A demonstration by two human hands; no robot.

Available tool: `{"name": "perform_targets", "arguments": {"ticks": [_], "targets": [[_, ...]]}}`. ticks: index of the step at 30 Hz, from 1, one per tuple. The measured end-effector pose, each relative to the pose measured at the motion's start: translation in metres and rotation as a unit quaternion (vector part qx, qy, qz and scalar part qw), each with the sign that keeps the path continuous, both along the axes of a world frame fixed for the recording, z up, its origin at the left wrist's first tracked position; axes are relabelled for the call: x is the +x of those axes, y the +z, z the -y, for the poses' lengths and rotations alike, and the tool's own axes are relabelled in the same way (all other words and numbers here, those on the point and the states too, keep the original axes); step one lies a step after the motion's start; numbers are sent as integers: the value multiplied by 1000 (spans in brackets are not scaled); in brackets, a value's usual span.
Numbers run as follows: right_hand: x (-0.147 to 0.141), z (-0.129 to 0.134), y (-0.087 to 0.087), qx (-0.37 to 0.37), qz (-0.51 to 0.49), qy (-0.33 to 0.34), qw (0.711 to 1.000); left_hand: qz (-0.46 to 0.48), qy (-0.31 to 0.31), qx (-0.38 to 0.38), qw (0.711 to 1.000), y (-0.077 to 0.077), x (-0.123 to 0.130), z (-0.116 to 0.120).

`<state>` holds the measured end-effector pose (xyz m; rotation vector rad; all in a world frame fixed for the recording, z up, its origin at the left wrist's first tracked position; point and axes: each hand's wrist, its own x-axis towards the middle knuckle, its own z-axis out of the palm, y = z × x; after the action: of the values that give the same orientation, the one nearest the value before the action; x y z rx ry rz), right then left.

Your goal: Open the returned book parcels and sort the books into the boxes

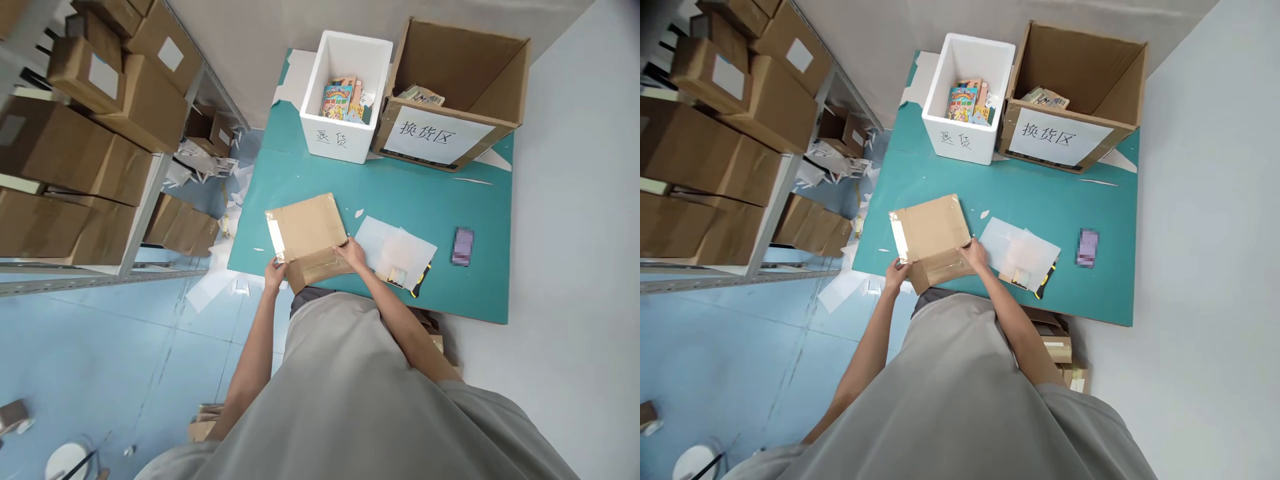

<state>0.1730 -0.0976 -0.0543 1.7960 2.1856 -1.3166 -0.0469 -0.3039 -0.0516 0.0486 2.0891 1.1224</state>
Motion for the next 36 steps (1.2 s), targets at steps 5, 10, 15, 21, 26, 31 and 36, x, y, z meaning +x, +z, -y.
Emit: {"name": "perform_targets", "arguments": {"ticks": [5, 10, 15, 21, 26, 31, 36], "targets": [[-2, 21, -9, 48, 58, -62, 995, -38, -15, -59, 997, -18, -3, -5], [-4, 33, -6, 6, 63, -146, 987, -12, -71, -58, 996, -26, -22, -15], [-27, 68, 10, -29, -34, -183, 982, 9, -139, -13, 990, -23, -69, -24], [-69, 155, 33, -15, -178, -296, 938, 34, -220, 35, 974, 7, -146, -19], [-67, 221, 50, 10, -287, -421, 860, 82, -324, 55, 941, 35, -156, -30], [-24, 288, 63, 10, -301, -544, 784, 132, -434, 66, 889, 50, -94, -42], [13, 392, 63, 52, -324, -645, 690, 93, -569, 68, 814, 55, -8, -21]]}}
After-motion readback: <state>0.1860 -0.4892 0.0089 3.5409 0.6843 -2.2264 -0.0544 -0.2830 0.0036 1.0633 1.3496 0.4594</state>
